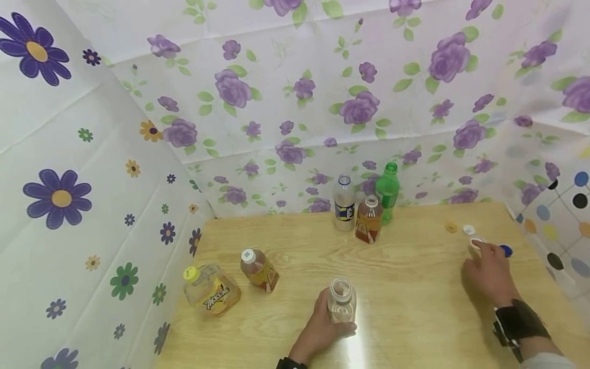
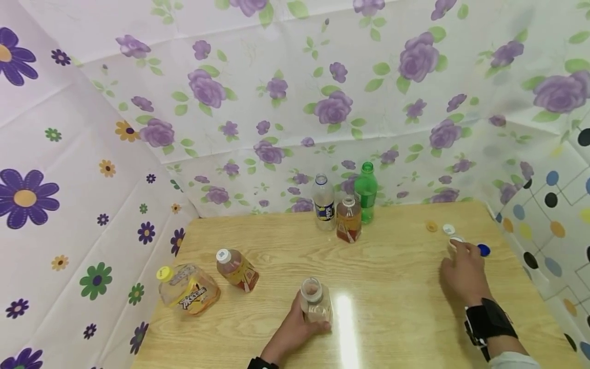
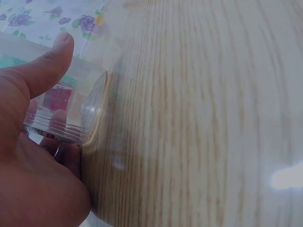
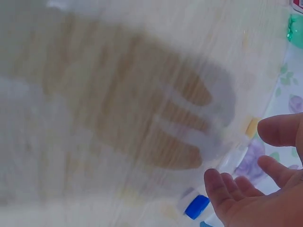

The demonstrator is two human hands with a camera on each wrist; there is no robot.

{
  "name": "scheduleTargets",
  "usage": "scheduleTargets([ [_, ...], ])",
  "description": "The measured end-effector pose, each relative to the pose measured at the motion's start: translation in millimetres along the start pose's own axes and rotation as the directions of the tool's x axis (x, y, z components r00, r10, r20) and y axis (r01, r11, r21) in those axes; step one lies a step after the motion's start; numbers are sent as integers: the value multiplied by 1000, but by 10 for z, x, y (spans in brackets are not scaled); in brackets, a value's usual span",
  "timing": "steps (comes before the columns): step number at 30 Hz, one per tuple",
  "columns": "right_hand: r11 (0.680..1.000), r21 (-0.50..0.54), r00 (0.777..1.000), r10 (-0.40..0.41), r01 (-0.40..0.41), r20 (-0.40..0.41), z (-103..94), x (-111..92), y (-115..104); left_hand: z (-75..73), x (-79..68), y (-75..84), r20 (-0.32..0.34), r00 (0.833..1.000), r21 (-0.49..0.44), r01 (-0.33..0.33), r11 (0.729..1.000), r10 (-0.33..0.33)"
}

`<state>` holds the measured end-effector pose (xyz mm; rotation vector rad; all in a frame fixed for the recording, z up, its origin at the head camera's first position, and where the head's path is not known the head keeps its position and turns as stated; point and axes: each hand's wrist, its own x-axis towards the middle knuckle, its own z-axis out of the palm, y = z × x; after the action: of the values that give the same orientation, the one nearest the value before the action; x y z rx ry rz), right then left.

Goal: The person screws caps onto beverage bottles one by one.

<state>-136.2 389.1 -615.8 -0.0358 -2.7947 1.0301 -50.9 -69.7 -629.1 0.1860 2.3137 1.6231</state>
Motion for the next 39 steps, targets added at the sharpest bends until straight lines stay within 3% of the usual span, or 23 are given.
scheduleTargets([
  [17, 999, -50, 994, 27, -22, 107, -112, 248, 153, 13, 4, 7, 15, 1000, 8, -8, 1000, 8],
  [24, 995, -60, 984, 84, -75, 159, -143, 337, 175, 3, 12, -10, 3, 1000, 14, -22, 1000, 22],
  [39, 989, -138, 996, 62, -52, 65, -45, 287, 89, 9, 17, -50, 0, 999, 8, -42, 999, 42],
])
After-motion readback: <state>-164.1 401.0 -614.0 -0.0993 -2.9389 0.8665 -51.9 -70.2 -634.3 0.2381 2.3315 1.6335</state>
